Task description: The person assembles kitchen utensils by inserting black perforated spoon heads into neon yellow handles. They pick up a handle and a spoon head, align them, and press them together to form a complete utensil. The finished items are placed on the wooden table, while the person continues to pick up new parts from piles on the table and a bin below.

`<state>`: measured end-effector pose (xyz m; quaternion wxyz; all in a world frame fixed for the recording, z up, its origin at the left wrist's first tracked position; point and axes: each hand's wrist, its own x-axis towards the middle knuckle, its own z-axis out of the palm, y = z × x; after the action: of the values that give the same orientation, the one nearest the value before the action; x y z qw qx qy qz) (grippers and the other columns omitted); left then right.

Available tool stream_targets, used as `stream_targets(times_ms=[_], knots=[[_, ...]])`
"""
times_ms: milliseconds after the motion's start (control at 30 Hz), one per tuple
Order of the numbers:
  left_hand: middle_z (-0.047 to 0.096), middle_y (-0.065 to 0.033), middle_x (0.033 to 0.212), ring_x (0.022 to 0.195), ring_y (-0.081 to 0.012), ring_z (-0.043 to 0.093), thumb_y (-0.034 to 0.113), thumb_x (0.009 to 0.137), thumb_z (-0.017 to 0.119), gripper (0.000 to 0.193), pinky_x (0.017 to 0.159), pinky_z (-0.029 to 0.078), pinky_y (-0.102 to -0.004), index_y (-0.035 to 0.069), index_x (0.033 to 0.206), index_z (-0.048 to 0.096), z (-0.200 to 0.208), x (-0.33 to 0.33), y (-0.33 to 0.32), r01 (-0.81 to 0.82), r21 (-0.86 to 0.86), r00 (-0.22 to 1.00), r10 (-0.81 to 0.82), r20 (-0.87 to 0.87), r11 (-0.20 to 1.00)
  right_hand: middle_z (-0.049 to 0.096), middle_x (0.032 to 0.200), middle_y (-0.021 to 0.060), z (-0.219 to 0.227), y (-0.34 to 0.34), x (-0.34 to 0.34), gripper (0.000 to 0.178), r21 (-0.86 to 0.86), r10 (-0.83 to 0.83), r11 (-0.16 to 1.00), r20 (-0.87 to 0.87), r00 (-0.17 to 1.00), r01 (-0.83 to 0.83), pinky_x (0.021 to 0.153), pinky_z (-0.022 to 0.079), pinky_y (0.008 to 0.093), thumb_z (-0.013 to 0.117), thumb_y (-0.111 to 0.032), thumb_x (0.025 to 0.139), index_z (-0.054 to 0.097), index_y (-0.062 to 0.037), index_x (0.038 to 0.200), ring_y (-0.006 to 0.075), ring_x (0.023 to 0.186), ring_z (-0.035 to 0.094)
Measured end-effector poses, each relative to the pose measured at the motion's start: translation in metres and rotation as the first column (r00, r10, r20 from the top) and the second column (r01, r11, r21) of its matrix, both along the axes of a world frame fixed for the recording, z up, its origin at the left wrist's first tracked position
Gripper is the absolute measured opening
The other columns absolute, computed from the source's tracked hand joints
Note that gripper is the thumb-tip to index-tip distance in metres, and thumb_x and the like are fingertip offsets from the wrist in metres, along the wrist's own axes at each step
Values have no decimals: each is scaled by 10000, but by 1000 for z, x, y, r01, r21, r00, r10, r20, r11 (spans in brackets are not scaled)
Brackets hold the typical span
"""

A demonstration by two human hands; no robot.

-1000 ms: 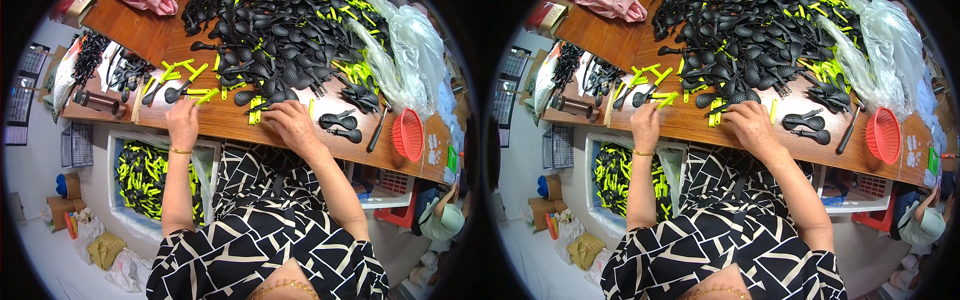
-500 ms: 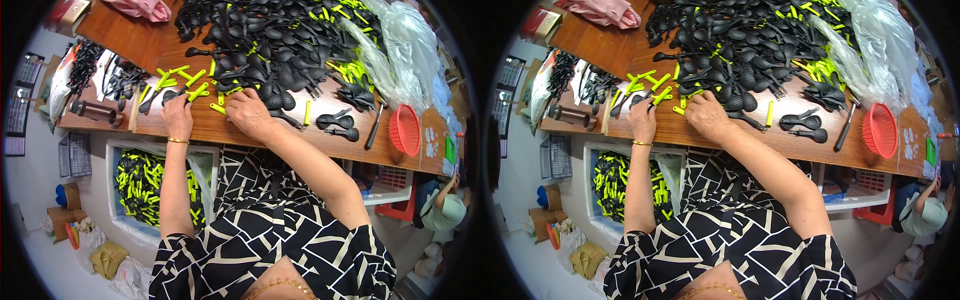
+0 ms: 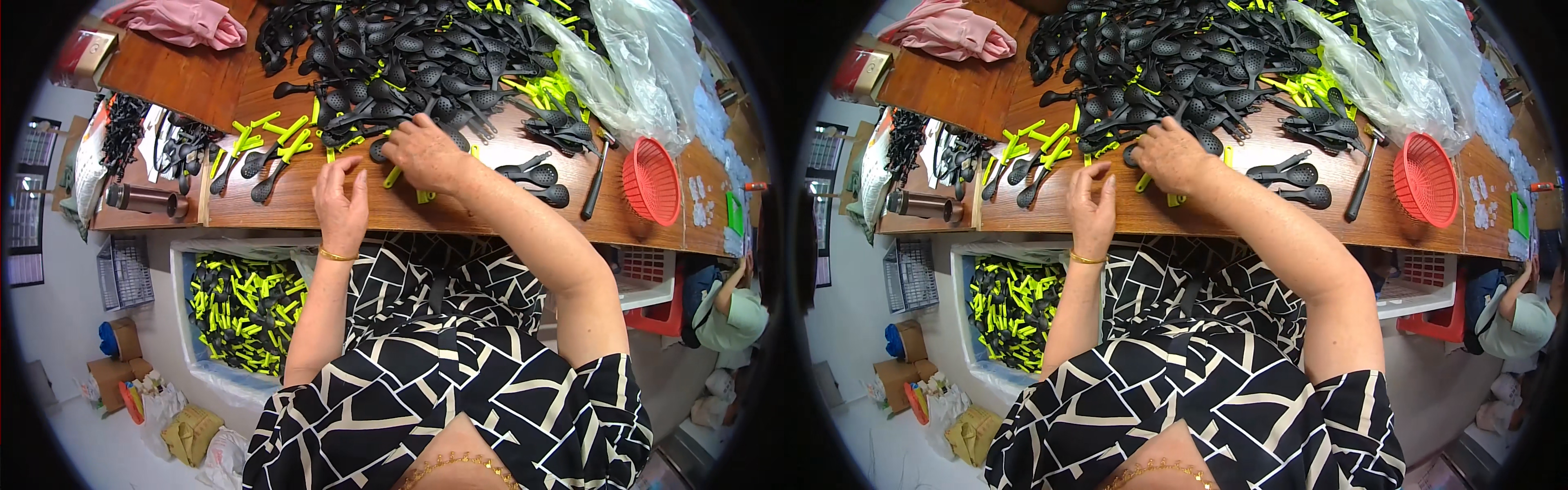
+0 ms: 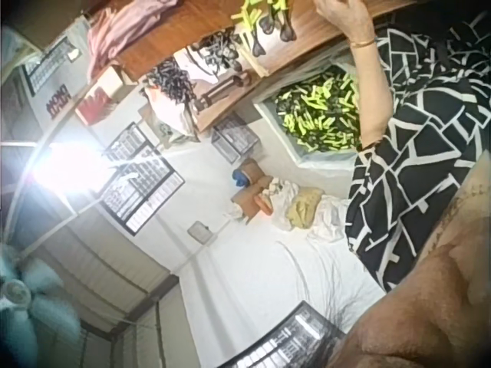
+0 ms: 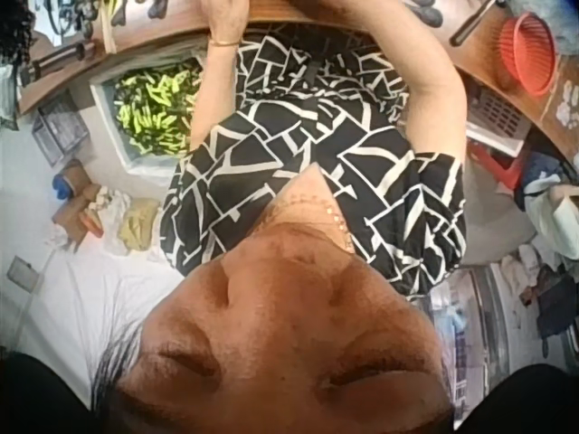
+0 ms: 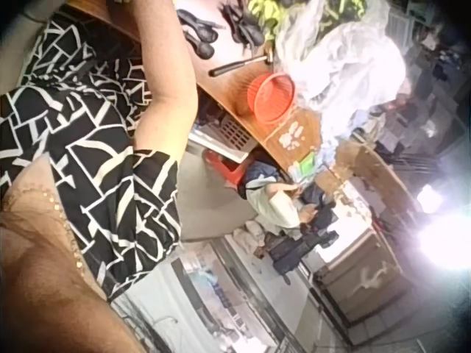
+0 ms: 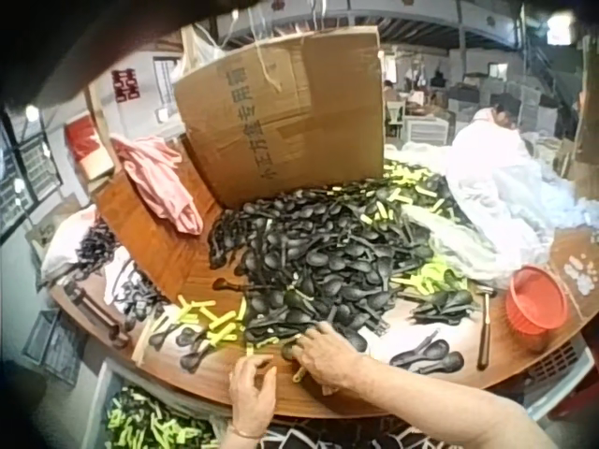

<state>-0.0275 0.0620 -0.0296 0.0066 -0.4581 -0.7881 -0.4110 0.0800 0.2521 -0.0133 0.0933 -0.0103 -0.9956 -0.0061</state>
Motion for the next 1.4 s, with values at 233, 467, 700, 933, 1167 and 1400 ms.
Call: stream_targets(times_ms=[233,467,700,933,1167,1400], knots=[[123,-353,1679,1506,-568,241,479,883,788,1012,1258,183,-605,84,1646,254,-22,1,17,-9,-73,986,-4,-166,997,695,936,70,-24,71,33,152,-169,-150,981,-353,923,95,940,447,409,633,-48,846,651,-120,979,258,997,664],[213,-391,1637,1488,-580,265,523,832,817,963,1247,204,-625,56,1566,402,-18,26,131,-4,-278,999,-9,-46,961,703,1056,54,-35,106,65,223,-278,-331,936,-485,810,216,987,440,409,705,-55,880,710,-117,1094,241,1058,673],[491,-207,1568,1308,-368,611,172,941,720,480,1067,515,-413,28,1386,612,-20,43,146,284,207,891,-337,305,936,756,984,90,-14,71,104,159,-818,-717,568,-439,541,88,860,536,320,767,-136,945,748,-19,1051,203,915,713],[686,-116,1343,1319,-333,566,223,976,663,361,1128,361,-580,100,1315,669,2,-61,99,-179,-21,949,167,-267,984,708,959,71,-16,-17,126,186,-614,-279,789,-307,910,35,873,507,354,819,-104,866,724,-37,1011,250,901,673],[557,-252,1508,1447,-341,506,402,1072,501,624,1276,124,-604,5,1548,435,15,-92,134,-250,-719,950,19,-313,649,682,914,117,-27,-22,121,221,-630,-330,775,-348,877,42,841,498,423,825,-140,853,705,-55,1019,325,887,643],[748,-222,948,919,-341,727,26,908,555,365,982,520,-524,14,1258,659,1,33,142,235,-403,907,-349,-238,885,706,940,134,-30,-22,123,224,-659,-384,751,-371,846,52,827,531,421,817,-114,861,698,-36,1034,334,899,672]])
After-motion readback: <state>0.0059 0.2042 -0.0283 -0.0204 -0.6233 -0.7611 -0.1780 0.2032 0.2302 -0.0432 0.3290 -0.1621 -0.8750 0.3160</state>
